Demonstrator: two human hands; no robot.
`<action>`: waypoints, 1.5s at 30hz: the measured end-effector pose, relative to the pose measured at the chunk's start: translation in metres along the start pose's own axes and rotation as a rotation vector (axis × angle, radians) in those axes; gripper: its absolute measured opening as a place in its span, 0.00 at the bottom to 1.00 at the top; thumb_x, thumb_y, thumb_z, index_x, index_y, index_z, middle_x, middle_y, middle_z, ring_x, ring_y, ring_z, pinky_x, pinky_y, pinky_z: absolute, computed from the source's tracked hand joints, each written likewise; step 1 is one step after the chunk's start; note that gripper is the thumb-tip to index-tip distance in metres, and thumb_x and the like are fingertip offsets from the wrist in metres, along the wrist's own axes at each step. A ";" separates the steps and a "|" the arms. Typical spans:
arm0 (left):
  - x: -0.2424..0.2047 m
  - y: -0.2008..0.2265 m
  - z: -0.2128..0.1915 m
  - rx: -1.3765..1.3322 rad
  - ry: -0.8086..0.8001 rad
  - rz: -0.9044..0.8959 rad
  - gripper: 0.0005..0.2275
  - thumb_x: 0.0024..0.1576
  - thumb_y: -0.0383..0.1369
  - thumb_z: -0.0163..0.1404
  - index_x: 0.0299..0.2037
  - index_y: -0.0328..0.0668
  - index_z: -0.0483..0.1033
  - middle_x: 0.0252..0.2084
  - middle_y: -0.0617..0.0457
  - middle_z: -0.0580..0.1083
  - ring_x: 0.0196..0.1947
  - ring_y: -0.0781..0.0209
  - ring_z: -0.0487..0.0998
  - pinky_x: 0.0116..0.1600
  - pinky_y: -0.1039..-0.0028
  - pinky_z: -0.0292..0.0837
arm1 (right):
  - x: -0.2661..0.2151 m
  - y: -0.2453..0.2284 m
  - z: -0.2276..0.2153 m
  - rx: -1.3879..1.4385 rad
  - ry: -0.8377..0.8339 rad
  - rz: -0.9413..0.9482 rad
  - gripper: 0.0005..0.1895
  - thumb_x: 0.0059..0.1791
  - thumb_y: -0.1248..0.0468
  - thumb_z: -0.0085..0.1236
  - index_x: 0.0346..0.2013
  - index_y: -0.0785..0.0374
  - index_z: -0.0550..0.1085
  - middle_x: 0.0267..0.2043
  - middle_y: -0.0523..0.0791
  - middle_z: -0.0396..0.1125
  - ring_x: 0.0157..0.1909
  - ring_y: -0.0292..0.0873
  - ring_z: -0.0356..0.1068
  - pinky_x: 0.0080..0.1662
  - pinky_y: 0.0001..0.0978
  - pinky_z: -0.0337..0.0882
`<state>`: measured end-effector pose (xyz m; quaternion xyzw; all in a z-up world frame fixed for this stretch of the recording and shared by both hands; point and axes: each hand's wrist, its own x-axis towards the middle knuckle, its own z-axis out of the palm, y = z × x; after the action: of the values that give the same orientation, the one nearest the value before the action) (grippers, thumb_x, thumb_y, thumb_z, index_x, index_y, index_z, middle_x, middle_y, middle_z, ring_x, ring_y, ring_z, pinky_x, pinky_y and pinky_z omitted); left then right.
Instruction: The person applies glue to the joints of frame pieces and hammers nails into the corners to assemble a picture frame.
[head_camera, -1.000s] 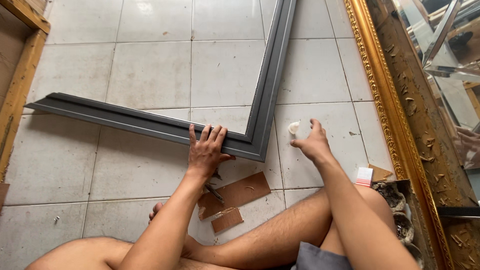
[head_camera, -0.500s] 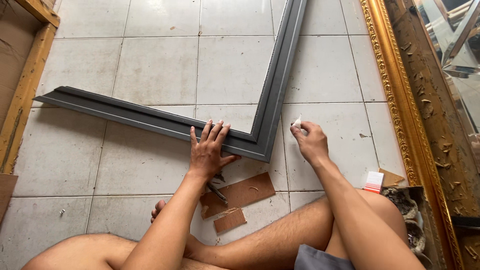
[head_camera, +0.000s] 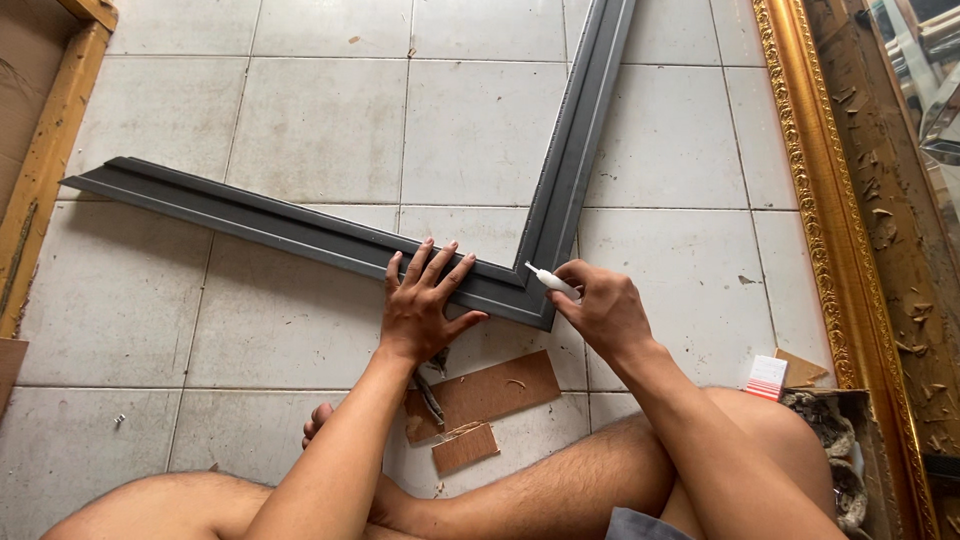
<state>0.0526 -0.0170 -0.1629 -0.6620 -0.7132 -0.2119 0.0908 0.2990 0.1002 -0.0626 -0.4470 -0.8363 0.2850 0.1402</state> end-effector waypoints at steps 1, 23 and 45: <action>0.000 -0.001 0.000 -0.001 -0.001 -0.002 0.37 0.48 0.70 0.48 0.68 0.75 0.67 0.69 0.61 0.68 0.72 0.54 0.61 0.72 0.45 0.46 | 0.001 0.004 0.004 0.000 -0.002 0.000 0.12 0.47 0.64 0.66 0.45 0.60 0.79 0.40 0.54 0.77 0.44 0.53 0.79 0.44 0.42 0.81; 0.001 -0.002 0.000 -0.032 -0.033 -0.017 0.37 0.47 0.68 0.51 0.69 0.76 0.65 0.69 0.62 0.67 0.72 0.54 0.61 0.73 0.46 0.46 | 0.010 0.024 0.026 -0.020 0.070 -0.029 0.09 0.44 0.58 0.68 0.38 0.52 0.81 0.36 0.48 0.70 0.36 0.51 0.76 0.40 0.43 0.78; 0.000 -0.001 0.002 -0.016 -0.018 -0.017 0.38 0.47 0.68 0.51 0.69 0.77 0.64 0.69 0.62 0.67 0.72 0.54 0.61 0.72 0.47 0.47 | 0.010 0.015 0.017 0.030 0.020 -0.072 0.08 0.43 0.62 0.68 0.36 0.55 0.80 0.36 0.49 0.69 0.36 0.54 0.75 0.38 0.45 0.77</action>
<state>0.0518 -0.0157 -0.1652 -0.6584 -0.7179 -0.2126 0.0771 0.2949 0.1090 -0.0850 -0.4172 -0.8461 0.2876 0.1656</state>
